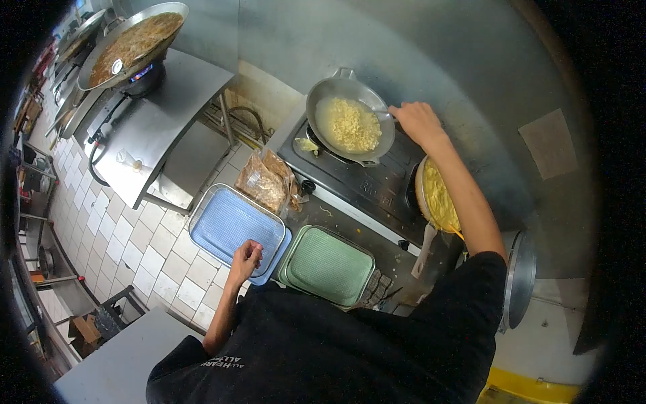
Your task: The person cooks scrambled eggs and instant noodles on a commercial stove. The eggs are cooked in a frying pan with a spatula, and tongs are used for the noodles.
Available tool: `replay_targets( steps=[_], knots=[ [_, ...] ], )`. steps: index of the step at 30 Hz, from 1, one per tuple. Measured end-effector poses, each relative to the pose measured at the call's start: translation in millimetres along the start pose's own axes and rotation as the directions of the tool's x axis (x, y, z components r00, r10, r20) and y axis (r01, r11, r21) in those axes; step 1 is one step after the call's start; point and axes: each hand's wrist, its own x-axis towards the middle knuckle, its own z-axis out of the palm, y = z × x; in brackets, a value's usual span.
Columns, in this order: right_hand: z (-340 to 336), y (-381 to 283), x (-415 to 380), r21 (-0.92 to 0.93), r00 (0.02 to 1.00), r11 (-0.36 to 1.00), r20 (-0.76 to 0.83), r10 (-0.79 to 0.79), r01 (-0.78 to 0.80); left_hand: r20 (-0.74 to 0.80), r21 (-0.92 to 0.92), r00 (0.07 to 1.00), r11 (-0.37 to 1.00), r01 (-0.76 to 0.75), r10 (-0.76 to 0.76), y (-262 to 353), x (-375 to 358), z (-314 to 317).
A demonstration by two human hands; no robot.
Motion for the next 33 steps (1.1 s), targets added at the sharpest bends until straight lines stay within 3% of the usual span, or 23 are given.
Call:
replay_targets(
  steps=[3, 5, 10, 12, 13, 15, 16, 18, 20, 22, 24, 26, 27, 28, 30, 33],
  knots=[
    [21.9, -3.6, 11.4, 0.023, 0.999, 1.000, -0.035, 0.007, -0.006, 0.000, -0.013, 1.000, 1.000, -0.013, 0.013, -3.9, -0.6, 0.8],
    [56.2, -16.5, 23.7, 0.028, 0.996, 0.996, 0.040, -0.080, 0.079, -0.009, -0.031, 1.000, 0.999, -0.019, 0.018, -1.0, -1.9, 2.1],
    [84.1, -33.9, 44.7, 0.115, 0.998, 0.993, 0.039, -0.039, 0.035, -0.017, -0.051, 1.000, 0.999, -0.017, 0.017, -1.5, -2.9, 0.4],
    [79.3, -19.2, 43.3, 0.441, 0.988, 0.885, 0.102, 0.116, -0.149, -0.015, -0.069, 1.000, 0.997, -0.014, 0.013, -2.5, -3.3, 0.8],
    [81.1, -11.3, 42.7, 0.439, 0.987, 0.885, 0.104, 0.119, -0.153, -0.011, -0.073, 1.000, 0.997, -0.018, 0.017, -2.3, -2.6, 0.0],
    [83.9, 4.2, 41.1, 0.721, 0.948, 0.616, 0.210, 0.240, -0.316, -0.010, -0.080, 1.000, 0.996, -0.025, 0.024, -2.5, -1.2, -1.9],
    [80.6, 8.2, 37.3, 0.719, 0.948, 0.620, 0.209, 0.239, -0.314, -0.015, -0.076, 1.000, 0.997, -0.028, 0.027, -3.0, -0.4, -2.4],
    [75.3, 16.0, 27.5, 0.884, 0.923, 0.353, 0.183, 0.339, -0.305, -0.022, -0.078, 0.999, 0.997, -0.029, 0.027, -4.7, 0.2, -1.1],
    [68.8, 21.2, 21.5, 0.891, 0.921, 0.346, 0.168, 0.352, -0.294, -0.022, -0.115, 0.999, 0.992, -0.042, 0.040, -4.5, 0.9, -1.5],
    [59.6, 25.1, 11.7, 0.908, 0.877, 0.311, 0.111, 0.467, -0.281, -0.021, -0.101, 0.999, 0.994, -0.032, 0.030, -3.3, 0.4, -1.5],
    [50.1, 19.7, 4.5, 0.904, 0.864, 0.312, 0.109, 0.491, -0.292, -0.021, -0.086, 0.999, 0.996, -0.026, 0.024, -2.3, 0.9, -1.0],
    [29.6, 1.9, -5.3, 0.653, 0.910, 0.661, 0.112, 0.399, -0.370, 0.000, -0.070, 1.000, 0.997, -0.021, 0.021, -3.5, 1.0, -1.1],
    [38.9, 1.5, -8.7, 0.568, 0.960, 0.786, 0.029, 0.277, -0.244, 0.004, -0.067, 1.000, 0.997, -0.024, 0.024, -5.7, 1.9, -0.9],
    [36.5, -0.5, -12.3, 0.567, 0.959, 0.786, 0.028, 0.282, -0.247, 0.010, -0.071, 0.999, 0.997, -0.035, 0.036, -6.8, 2.6, -0.2],
    [30.8, -7.1, -14.2, 0.169, 0.993, 0.984, -0.092, 0.073, -0.057, 0.014, -0.074, 0.999, 0.996, -0.048, 0.049, -9.4, 3.9, -1.3],
    [-12.9, -11.5, -3.7, 0.143, 0.988, 0.978, 0.037, 0.151, -0.155, 0.012, -0.061, 0.999, 0.997, -0.041, 0.042, -7.5, 0.4, -0.9]
  ],
)
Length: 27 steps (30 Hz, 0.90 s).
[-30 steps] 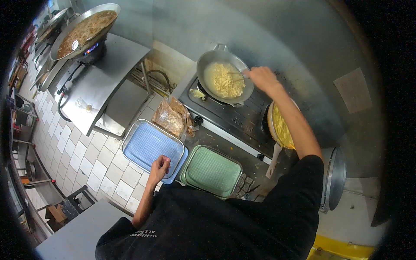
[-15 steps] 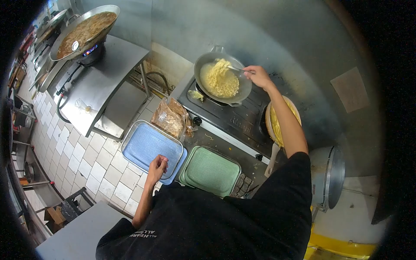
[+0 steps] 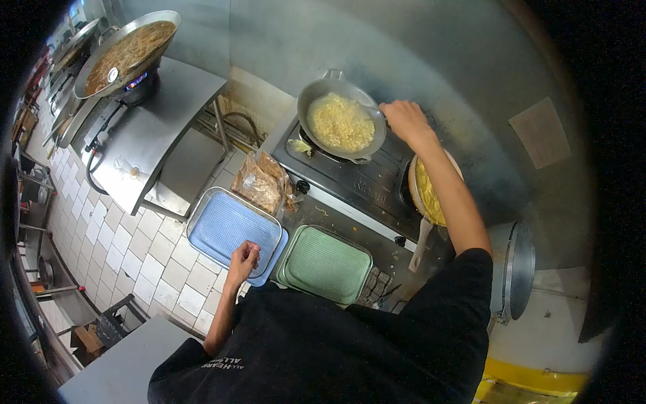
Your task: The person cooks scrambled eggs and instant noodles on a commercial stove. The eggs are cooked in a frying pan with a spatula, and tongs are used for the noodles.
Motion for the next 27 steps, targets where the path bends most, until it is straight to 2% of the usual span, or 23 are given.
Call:
replay_targets(
  steps=[2, 4, 8, 10, 11, 13, 17, 19, 22, 23, 25, 26, 27],
  knots=[
    [-8.0, -11.4, 3.6, 0.032, 0.998, 0.998, 0.041, 0.055, -0.056, -0.017, 0.010, 1.000, 1.000, 0.007, -0.006, 1.7, 0.2, 0.7],
    [-4.8, -19.9, 13.7, 0.252, 0.995, 0.967, 0.081, -0.058, 0.036, -0.005, 0.018, 1.000, 1.000, 0.001, -0.001, 2.7, -0.5, 3.3],
    [48.6, -47.5, 48.3, 0.314, 0.992, 0.944, 0.040, -0.123, 0.104, -0.003, 0.034, 1.000, 0.999, -0.024, 0.024, 4.5, -0.9, 6.8],
    [66.9, -59.6, 66.4, 0.334, 0.976, 0.938, 0.215, 0.025, -0.098, -0.003, 0.024, 1.000, 0.999, -0.023, 0.023, 2.3, -0.5, 7.3],
    [70.4, -64.4, 67.7, 0.337, 0.977, 0.937, 0.214, 0.023, -0.096, 0.001, 0.013, 1.000, 1.000, -0.023, 0.023, 1.6, -0.2, 6.1],
    [76.0, -73.3, 65.8, 0.278, 0.966, 0.928, 0.148, 0.212, -0.247, -0.005, 0.018, 1.000, 1.000, -0.019, 0.019, 1.5, -1.4, 2.9],
    [70.2, -58.9, 58.7, 0.236, 0.978, 0.949, 0.069, 0.199, -0.210, -0.036, 0.024, 0.999, 1.000, -0.001, 0.001, 4.1, -5.1, -2.7],
    [61.1, -43.8, 51.7, 0.279, 0.940, 0.904, -0.016, 0.342, -0.324, -0.052, 0.004, 0.999, 1.000, 0.012, -0.012, 0.5, -6.0, -5.4],
    [50.4, -30.3, 28.9, 0.246, 0.913, 0.896, -0.082, 0.400, -0.370, -0.070, -0.011, 0.997, 1.000, 0.022, -0.023, -4.5, -7.7, -9.6],
    [53.5, -26.5, 23.0, 0.244, 0.914, 0.897, -0.083, 0.398, -0.369, -0.076, -0.011, 0.997, 1.000, 0.019, -0.020, -4.1, -6.7, -9.9],
    [62.0, -23.3, 11.8, 0.125, 0.959, 0.952, 0.093, 0.269, -0.280, -0.072, -0.013, 0.997, 1.000, 0.021, -0.022, -2.2, -6.8, -9.7],
    [53.4, -26.7, 4.4, 0.124, 0.959, 0.953, 0.094, 0.267, -0.277, -0.067, -0.012, 0.997, 1.000, 0.023, -0.023, -1.6, -7.3, -9.1],
    [40.6, -27.5, -2.5, 0.201, 0.972, 0.956, 0.142, 0.189, -0.216, -0.070, -0.014, 0.997, 1.000, 0.024, -0.025, -1.6, -7.0, -8.7]
  ],
)
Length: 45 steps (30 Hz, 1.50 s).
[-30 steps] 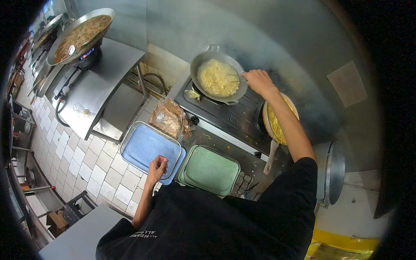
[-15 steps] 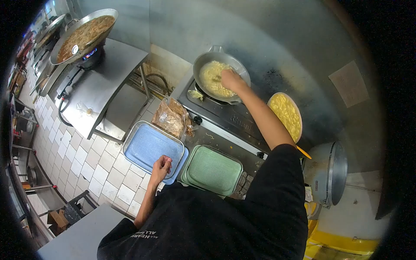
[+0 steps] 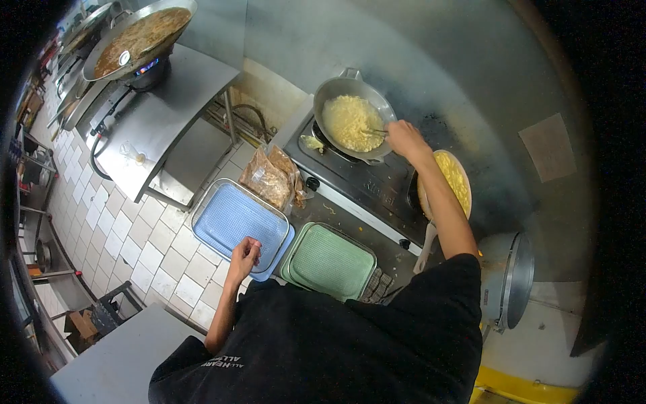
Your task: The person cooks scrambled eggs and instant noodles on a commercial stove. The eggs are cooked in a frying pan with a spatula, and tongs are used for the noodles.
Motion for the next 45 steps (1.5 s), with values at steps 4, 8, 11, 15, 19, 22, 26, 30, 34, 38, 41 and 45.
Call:
replay_targets(
  steps=[4, 8, 11, 15, 19, 22, 26, 30, 34, 38, 41, 45],
  knots=[
    [-28.7, 10.8, -5.4, 0.088, 0.992, 0.988, -0.036, -0.121, 0.124, -0.012, -0.023, 1.000, 1.000, -0.013, 0.012, 2.5, -2.2, 1.2],
    [-7.7, 6.0, 16.2, -0.065, 0.986, 0.989, 0.114, -0.125, 0.133, -0.012, 0.018, 1.000, 1.000, -0.001, 0.001, -0.2, -2.0, 6.0],
    [38.1, 6.6, 39.6, 0.022, 0.959, 0.960, 0.043, -0.278, 0.278, 0.051, 0.026, 0.999, 1.000, -0.013, 0.011, 4.2, -2.4, 10.1],
    [49.8, -0.3, 50.1, -0.014, 0.982, 0.991, -0.133, -0.131, 0.130, 0.037, 0.011, 0.999, 0.999, -0.033, 0.033, 5.7, -1.6, 10.2],
    [28.8, -3.5, 42.2, 0.054, 0.956, 0.962, -0.139, -0.257, 0.266, 0.010, 0.030, 0.999, 0.999, -0.031, 0.030, 7.7, -6.3, 8.0],
    [24.3, 9.3, 50.5, -0.072, 0.986, 0.986, -0.063, -0.155, 0.151, 0.017, 0.047, 1.000, 0.999, -0.018, 0.018, 6.2, -9.1, 5.1],
    [28.8, 13.5, 50.7, -0.108, 0.989, 0.988, -0.089, -0.116, 0.106, 0.022, 0.019, 1.000, 1.000, -0.017, 0.017, 1.4, -11.1, 3.2],
    [21.3, 29.9, 46.0, 0.067, 0.998, 0.996, 0.028, -0.063, 0.061, 0.008, 0.034, 1.000, 0.999, -0.012, 0.012, 4.0, -12.3, 0.5],
    [28.2, 37.4, 42.1, 0.063, 0.989, 0.990, 0.068, -0.129, 0.125, -0.002, 0.032, 1.000, 0.999, -0.012, 0.012, 3.8, -13.9, -1.3],
    [8.9, 51.7, 35.2, 0.170, 0.978, 0.964, 0.022, -0.209, 0.202, -0.015, 0.027, 1.000, 1.000, -0.003, 0.003, 1.0, -14.8, -3.9],
    [-17.9, 44.7, 10.6, 0.296, 0.997, 0.955, -0.075, 0.011, 0.011, -0.007, 0.018, 1.000, 1.000, 0.003, -0.003, 0.4, -15.4, -7.6],
    [-25.5, 43.4, -25.1, 0.266, 1.000, 0.964, 0.001, 0.028, -0.027, 0.004, 0.040, 1.000, 0.999, 0.011, -0.011, 0.5, -14.9, -8.0]
  ],
)
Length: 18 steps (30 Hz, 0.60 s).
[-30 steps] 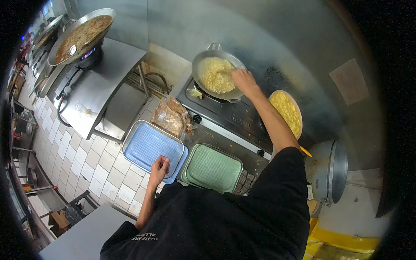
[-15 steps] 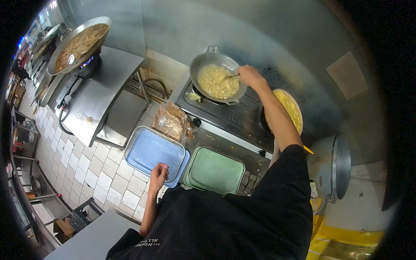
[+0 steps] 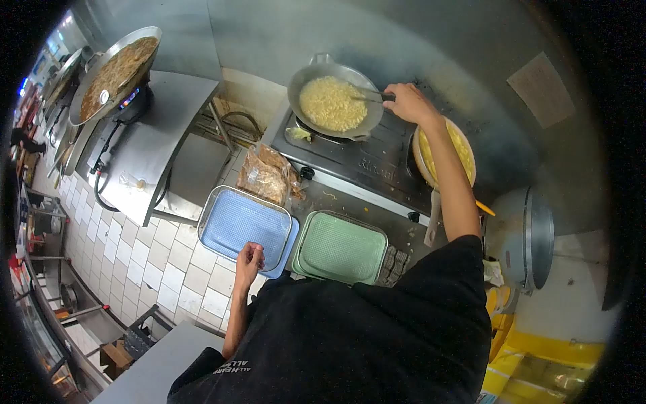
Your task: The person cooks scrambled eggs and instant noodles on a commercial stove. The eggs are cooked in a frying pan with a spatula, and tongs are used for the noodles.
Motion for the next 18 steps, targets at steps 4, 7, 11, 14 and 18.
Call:
replay_targets(
  steps=[4, 7, 11, 14, 18],
  knots=[
    [9.7, -11.8, -54.9, 0.215, 0.982, 0.976, -0.174, 0.070, -0.032, 0.101, 0.048, 0.995, 0.999, -0.009, 0.004, 8.3, 1.4, 7.3],
    [32.4, -13.4, -130.9, 0.445, 0.970, 0.893, -0.175, 0.166, -0.073, 0.189, 0.084, 0.982, 0.996, -0.013, -0.003, 14.0, 10.4, 16.3],
    [135.4, -15.0, -250.1, 0.564, 0.978, 0.826, -0.159, 0.133, -0.021, 0.277, 0.086, 0.961, 0.995, -0.054, 0.028, 12.0, 11.9, 35.1],
    [225.6, -36.7, -291.7, 0.661, 0.922, 0.644, 0.251, 0.294, -0.386, 0.379, 0.144, 0.924, 0.989, -0.019, -0.038, 7.8, 14.2, 54.9],
    [316.8, -48.5, -313.2, 0.485, 0.961, 0.866, -0.159, 0.225, -0.122, 0.495, 0.228, 0.869, 0.967, -0.112, -0.016, 19.5, 14.2, 94.8]
  ],
)
